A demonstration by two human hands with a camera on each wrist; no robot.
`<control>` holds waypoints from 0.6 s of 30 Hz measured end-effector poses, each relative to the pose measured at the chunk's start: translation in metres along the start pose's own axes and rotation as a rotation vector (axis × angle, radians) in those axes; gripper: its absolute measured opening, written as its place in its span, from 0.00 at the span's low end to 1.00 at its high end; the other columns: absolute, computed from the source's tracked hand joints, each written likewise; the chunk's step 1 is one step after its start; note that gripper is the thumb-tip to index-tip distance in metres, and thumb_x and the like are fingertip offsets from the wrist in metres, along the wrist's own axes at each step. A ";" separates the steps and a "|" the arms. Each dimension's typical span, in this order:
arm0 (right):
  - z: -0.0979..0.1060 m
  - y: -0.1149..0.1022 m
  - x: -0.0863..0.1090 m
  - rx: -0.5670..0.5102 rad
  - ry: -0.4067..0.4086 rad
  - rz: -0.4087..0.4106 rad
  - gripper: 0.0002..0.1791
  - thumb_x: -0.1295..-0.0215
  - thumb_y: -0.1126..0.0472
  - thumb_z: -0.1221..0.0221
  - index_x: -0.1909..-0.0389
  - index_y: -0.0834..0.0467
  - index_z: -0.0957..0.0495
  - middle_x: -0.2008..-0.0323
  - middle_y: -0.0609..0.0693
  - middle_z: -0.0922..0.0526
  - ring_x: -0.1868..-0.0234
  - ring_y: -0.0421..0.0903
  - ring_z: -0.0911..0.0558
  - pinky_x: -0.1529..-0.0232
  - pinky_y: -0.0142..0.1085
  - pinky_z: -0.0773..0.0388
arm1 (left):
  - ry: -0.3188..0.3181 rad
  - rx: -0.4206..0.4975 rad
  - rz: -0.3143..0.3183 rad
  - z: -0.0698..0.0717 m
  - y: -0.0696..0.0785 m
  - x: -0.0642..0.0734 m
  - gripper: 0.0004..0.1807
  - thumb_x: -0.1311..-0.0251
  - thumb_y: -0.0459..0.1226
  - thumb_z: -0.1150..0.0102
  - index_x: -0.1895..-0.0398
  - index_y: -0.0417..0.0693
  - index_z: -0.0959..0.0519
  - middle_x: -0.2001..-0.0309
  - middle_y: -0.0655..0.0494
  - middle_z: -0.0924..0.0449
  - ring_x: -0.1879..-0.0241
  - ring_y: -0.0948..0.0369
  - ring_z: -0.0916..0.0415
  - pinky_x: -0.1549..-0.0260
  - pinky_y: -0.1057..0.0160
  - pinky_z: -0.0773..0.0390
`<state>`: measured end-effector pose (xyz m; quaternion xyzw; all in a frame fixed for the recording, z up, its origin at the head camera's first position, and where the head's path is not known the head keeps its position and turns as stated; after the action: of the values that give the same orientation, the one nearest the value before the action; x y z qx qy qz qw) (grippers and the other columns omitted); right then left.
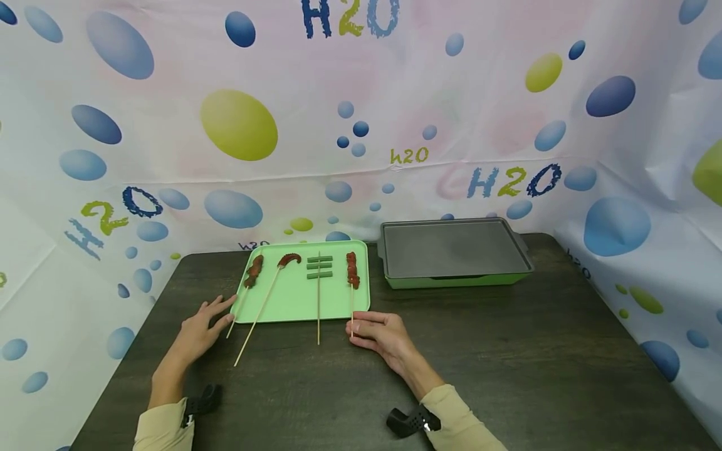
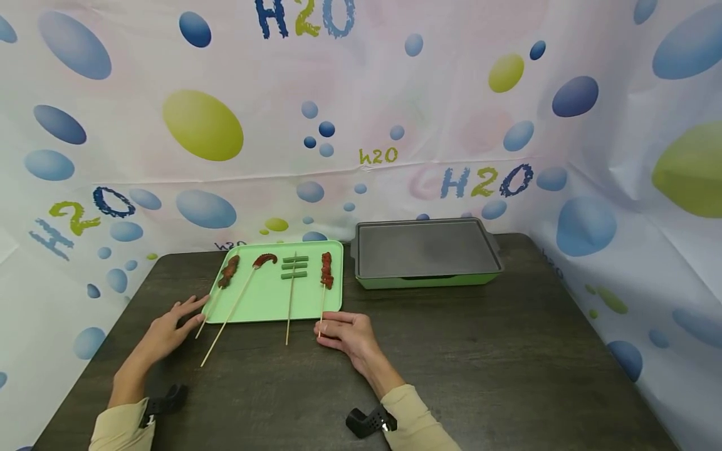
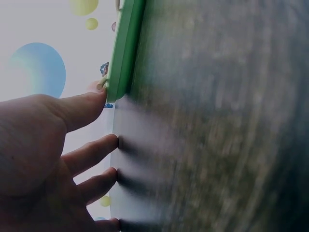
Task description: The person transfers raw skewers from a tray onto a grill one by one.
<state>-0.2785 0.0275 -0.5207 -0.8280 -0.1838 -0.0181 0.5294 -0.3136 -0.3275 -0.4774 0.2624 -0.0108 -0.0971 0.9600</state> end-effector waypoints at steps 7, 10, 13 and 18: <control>0.003 -0.002 0.002 0.028 0.026 0.022 0.26 0.31 0.73 0.38 0.34 0.74 0.28 0.47 0.70 0.16 0.52 0.50 0.11 0.49 0.41 0.16 | -0.012 0.000 0.014 -0.003 -0.002 -0.001 0.30 0.23 0.42 0.46 0.25 0.36 0.35 0.27 0.21 0.46 0.29 0.19 0.58 0.45 0.15 0.56; 0.007 -0.006 0.001 0.048 0.062 0.052 0.24 0.32 0.75 0.38 0.36 0.74 0.26 0.52 0.67 0.14 0.55 0.49 0.11 0.52 0.40 0.15 | -0.016 0.012 0.022 -0.003 -0.001 -0.003 0.30 0.22 0.43 0.46 0.24 0.37 0.35 0.26 0.22 0.47 0.29 0.19 0.59 0.44 0.14 0.58; 0.008 -0.010 0.001 0.072 0.086 0.070 0.23 0.33 0.76 0.38 0.37 0.74 0.25 0.56 0.64 0.12 0.58 0.48 0.10 0.55 0.40 0.14 | -0.016 0.024 0.027 -0.002 0.000 -0.003 0.30 0.22 0.42 0.46 0.24 0.37 0.35 0.26 0.22 0.48 0.28 0.20 0.60 0.44 0.14 0.59; 0.007 -0.014 0.003 0.097 0.103 0.090 0.23 0.36 0.77 0.36 0.39 0.74 0.23 0.59 0.62 0.11 0.61 0.47 0.10 0.58 0.39 0.14 | -0.019 0.023 0.033 -0.001 -0.002 -0.001 0.30 0.22 0.42 0.46 0.24 0.37 0.35 0.26 0.22 0.48 0.28 0.20 0.60 0.44 0.14 0.59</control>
<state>-0.2815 0.0402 -0.5106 -0.8067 -0.1192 -0.0280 0.5781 -0.3150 -0.3285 -0.4797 0.2725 -0.0253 -0.0835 0.9582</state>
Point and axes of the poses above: each hand's wrist, its own x-axis away from the middle knuckle, its own z-axis out of the back of the hand, y = z × x, the point moved 10 cm from there along -x, towards the middle knuckle
